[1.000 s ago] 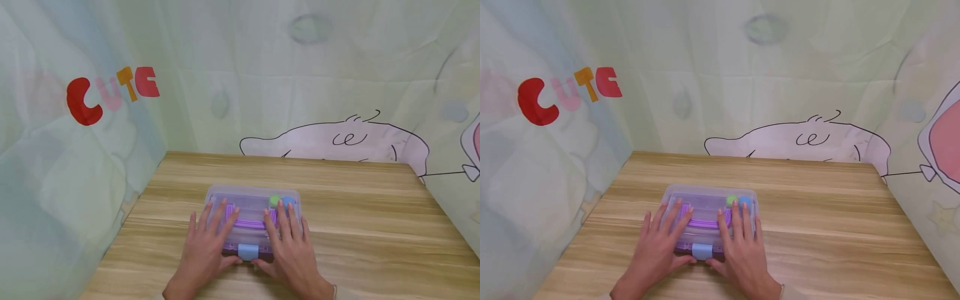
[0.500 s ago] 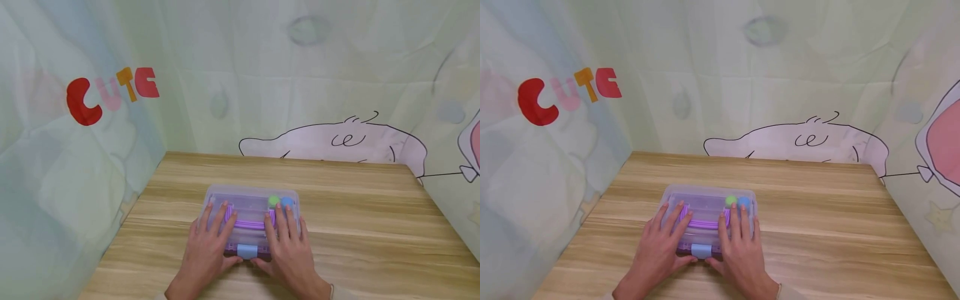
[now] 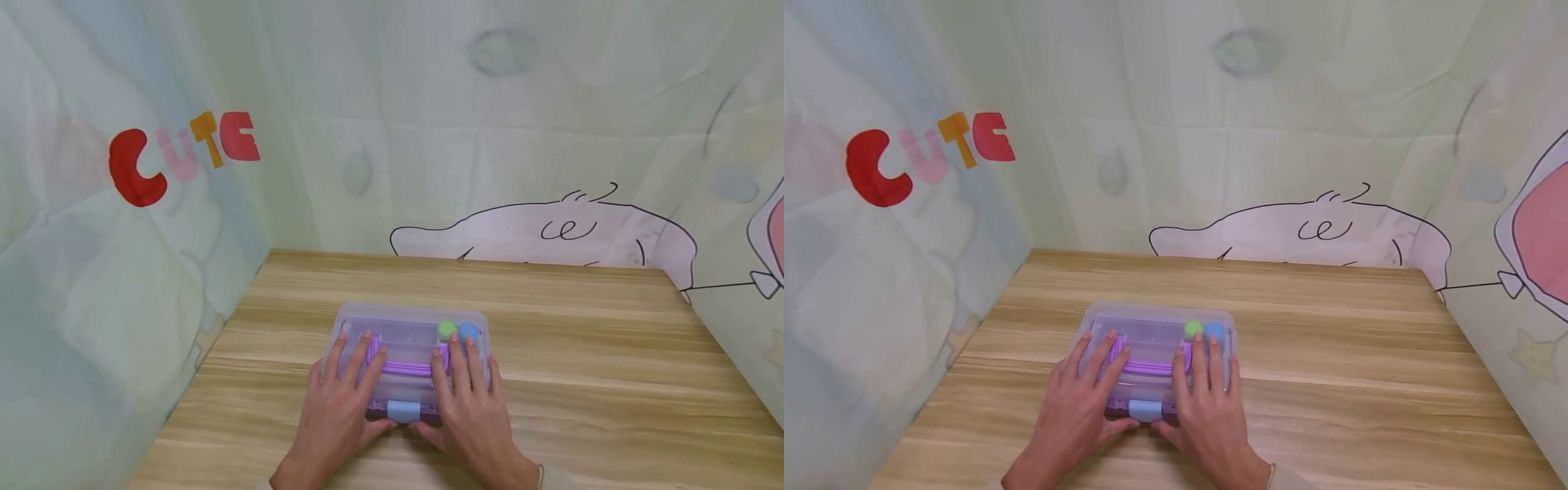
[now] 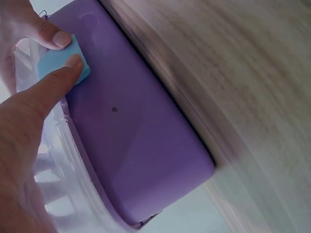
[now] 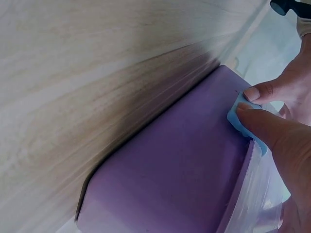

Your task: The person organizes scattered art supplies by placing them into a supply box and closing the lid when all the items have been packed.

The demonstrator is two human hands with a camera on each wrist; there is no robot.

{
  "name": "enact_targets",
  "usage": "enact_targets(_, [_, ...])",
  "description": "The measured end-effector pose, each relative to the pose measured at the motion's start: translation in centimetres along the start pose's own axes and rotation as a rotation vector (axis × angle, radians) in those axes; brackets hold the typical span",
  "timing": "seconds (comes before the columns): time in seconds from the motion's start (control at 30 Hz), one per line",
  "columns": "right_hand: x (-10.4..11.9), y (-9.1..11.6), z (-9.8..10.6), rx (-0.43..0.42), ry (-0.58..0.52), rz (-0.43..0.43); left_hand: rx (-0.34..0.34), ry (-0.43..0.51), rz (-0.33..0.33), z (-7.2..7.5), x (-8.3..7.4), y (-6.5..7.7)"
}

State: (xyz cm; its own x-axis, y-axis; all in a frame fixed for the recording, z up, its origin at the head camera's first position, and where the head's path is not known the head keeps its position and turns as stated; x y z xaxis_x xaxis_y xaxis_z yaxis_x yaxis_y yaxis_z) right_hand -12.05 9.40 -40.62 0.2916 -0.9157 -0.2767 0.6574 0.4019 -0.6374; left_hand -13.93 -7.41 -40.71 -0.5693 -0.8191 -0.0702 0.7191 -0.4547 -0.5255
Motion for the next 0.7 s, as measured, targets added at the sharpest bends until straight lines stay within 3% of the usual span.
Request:
enact_targets(0.27, [-0.03,-0.09,0.01,-0.022,0.027,-0.003,-0.028,-0.01,-0.01,0.0,0.01,-0.04])
enact_targets(0.7, [-0.02,-0.03,-0.07,-0.01,0.028,0.002,-0.017,-0.005,0.0,-0.14,0.04,0.02])
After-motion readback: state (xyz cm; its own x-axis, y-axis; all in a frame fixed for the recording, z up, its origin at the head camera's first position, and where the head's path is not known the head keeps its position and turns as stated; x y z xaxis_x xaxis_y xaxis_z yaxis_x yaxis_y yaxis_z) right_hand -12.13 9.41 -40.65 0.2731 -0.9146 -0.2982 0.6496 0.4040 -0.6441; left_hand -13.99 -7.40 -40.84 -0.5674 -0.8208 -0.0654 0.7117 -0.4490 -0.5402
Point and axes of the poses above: each hand's wrist, its own y-axis away from the middle knuckle, its own z-axis out of the back of the hand, x = y × z, the point moved 7 cm from there along -y, towards the middle knuckle, and after that the axes turned 9 degrees about y, right-handed, at the moved point
